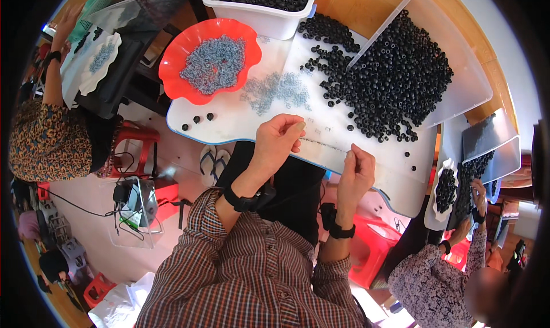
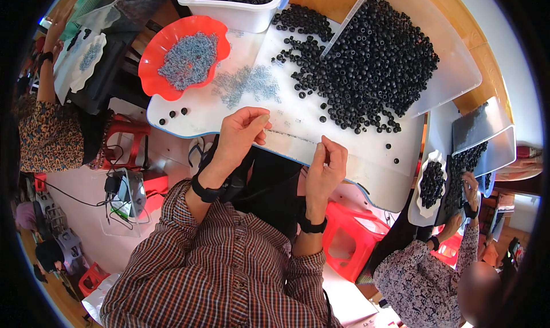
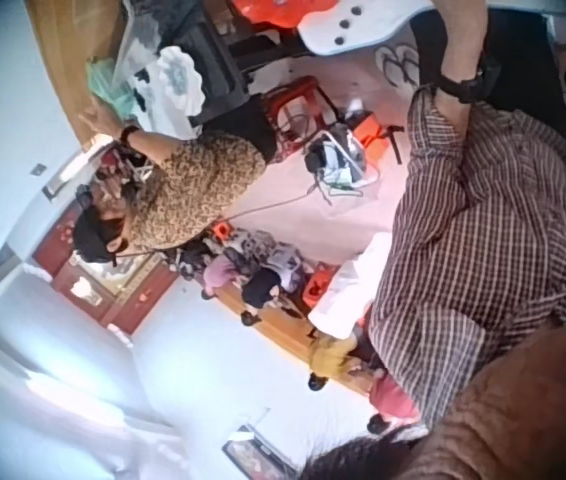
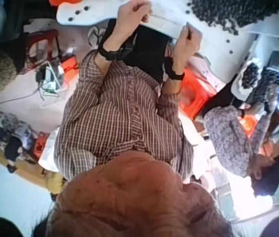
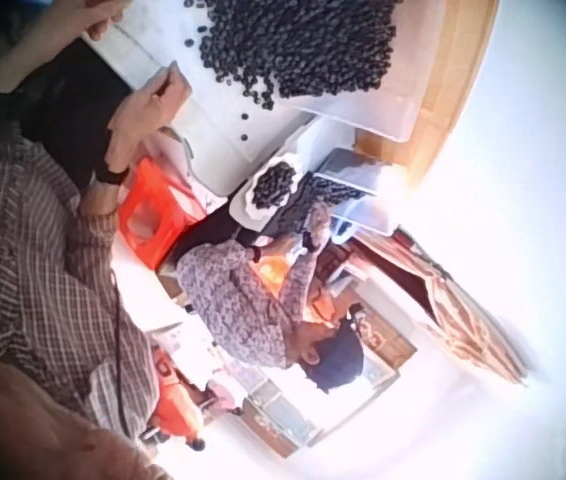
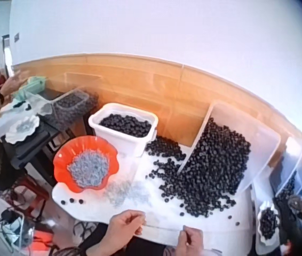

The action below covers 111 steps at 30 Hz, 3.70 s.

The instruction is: Sorting and inspecting small black plastic components at a workstation.

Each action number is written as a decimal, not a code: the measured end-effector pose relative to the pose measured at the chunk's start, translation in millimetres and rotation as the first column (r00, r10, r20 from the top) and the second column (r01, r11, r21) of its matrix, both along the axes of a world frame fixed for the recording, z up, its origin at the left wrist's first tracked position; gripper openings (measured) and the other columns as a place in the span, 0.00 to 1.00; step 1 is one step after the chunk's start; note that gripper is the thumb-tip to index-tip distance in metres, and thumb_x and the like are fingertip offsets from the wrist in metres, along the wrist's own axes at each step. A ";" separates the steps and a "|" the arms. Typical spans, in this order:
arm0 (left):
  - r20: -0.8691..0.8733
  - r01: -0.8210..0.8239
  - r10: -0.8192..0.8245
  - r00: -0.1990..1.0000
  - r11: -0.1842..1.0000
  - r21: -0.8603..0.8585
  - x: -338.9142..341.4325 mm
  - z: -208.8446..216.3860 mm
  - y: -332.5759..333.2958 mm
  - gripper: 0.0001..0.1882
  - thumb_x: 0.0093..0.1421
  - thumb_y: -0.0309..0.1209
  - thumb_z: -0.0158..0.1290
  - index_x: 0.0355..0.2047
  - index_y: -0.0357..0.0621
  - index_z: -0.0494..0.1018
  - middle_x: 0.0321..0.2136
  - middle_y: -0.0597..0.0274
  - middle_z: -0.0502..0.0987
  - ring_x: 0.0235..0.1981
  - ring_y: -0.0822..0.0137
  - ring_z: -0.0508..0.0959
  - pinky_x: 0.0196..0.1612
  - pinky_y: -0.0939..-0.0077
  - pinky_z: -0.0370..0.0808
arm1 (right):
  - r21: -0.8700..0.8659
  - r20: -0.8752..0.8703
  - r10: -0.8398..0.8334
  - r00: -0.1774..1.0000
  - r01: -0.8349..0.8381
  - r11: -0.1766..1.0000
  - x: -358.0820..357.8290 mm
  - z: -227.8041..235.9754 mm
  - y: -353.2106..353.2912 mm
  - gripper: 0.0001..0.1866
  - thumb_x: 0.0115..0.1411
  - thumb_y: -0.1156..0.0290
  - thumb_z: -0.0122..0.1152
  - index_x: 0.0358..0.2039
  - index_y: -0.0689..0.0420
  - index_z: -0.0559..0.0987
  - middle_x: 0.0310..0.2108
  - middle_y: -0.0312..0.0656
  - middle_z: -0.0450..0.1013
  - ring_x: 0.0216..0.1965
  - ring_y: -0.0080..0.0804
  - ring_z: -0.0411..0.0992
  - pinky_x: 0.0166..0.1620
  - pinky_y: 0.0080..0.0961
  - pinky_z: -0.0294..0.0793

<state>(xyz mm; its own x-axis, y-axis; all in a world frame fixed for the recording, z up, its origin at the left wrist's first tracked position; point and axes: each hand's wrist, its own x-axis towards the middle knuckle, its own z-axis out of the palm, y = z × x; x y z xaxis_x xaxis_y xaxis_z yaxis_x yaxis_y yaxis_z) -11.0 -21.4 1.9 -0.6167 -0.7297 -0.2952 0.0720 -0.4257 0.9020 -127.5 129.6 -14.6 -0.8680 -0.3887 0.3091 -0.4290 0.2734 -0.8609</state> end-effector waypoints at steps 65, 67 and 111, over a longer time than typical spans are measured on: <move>-0.494 0.434 -0.265 0.828 0.860 0.267 -32.9 6.0 26.3 0.13 0.68 0.28 0.47 0.49 0.36 0.73 0.34 0.58 0.79 0.30 0.74 0.79 0.36 0.77 0.80 | -0.203 0.217 0.154 0.964 -0.110 0.973 19.2 38.8 1.5 0.04 0.64 0.78 0.54 0.39 0.64 0.74 0.35 0.38 0.71 0.26 0.18 0.70 0.29 0.13 0.70; -0.498 0.433 -0.264 0.826 0.863 0.260 -27.5 8.2 26.2 0.13 0.68 0.29 0.47 0.48 0.35 0.73 0.34 0.59 0.79 0.30 0.74 0.79 0.36 0.77 0.80 | -0.214 0.199 0.175 0.964 -0.131 0.968 24.0 46.0 -2.7 0.04 0.64 0.79 0.55 0.39 0.64 0.74 0.36 0.39 0.71 0.27 0.20 0.71 0.30 0.14 0.70; -0.505 0.366 -0.113 0.856 0.823 0.435 17.4 -12.6 4.8 0.14 0.67 0.30 0.49 0.47 0.32 0.73 0.33 0.59 0.76 0.28 0.75 0.74 0.33 0.81 0.74 | 0.123 0.019 0.181 0.983 -0.182 0.976 -7.1 29.8 -57.2 0.05 0.63 0.77 0.53 0.37 0.65 0.76 0.32 0.45 0.74 0.25 0.31 0.73 0.30 0.23 0.71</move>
